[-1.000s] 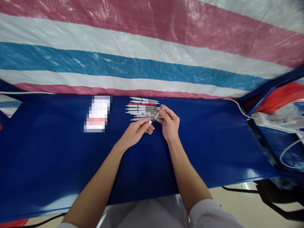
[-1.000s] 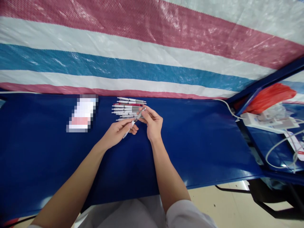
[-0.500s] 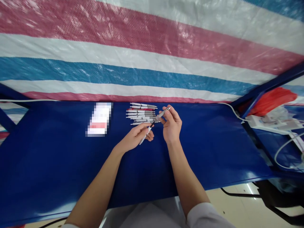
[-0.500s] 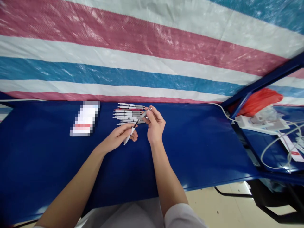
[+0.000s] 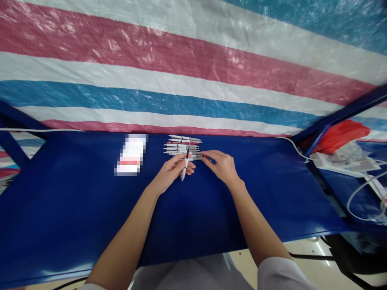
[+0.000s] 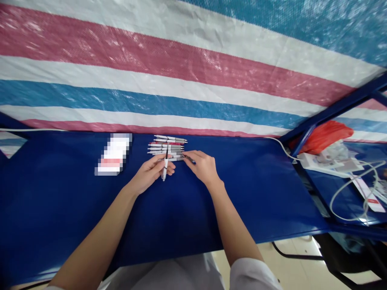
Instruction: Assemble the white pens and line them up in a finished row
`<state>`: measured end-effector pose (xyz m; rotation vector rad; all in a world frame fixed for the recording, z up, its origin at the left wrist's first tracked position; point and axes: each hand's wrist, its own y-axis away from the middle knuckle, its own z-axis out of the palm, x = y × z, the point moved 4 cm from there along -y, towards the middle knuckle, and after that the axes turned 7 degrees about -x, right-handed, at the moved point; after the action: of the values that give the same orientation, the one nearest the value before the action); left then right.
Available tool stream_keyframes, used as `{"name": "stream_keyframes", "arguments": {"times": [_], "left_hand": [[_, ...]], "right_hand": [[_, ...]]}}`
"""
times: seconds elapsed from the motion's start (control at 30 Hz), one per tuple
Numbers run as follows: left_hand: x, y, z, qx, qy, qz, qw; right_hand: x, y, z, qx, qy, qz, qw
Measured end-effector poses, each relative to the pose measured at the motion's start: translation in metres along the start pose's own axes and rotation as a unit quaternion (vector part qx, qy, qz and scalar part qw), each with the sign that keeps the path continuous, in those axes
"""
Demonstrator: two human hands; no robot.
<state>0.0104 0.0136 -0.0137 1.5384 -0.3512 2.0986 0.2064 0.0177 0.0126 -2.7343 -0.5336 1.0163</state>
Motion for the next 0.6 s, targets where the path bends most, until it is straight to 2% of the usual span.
{"name": "stream_keyframes", "arguments": {"times": [0.1,0.2,0.37,0.6], "left_hand": [[0.001,0.001,-0.002,0.014,0.005,0.002,1.000],[0.001,0.001,-0.004,0.023,0.007,0.006,1.000],[0.000,0.000,-0.009,0.035,0.002,0.000,0.999],[0.001,0.000,-0.010,0.037,0.003,0.001,0.999]], "right_hand": [[-0.002,0.006,0.005,-0.042,0.135,-0.042,0.989],[-0.007,0.008,0.009,-0.068,0.193,-0.078,0.976],[-0.012,0.008,0.015,-0.086,0.216,-0.097,0.968],[-0.005,0.011,0.015,-0.088,0.221,-0.130,0.963]]}}
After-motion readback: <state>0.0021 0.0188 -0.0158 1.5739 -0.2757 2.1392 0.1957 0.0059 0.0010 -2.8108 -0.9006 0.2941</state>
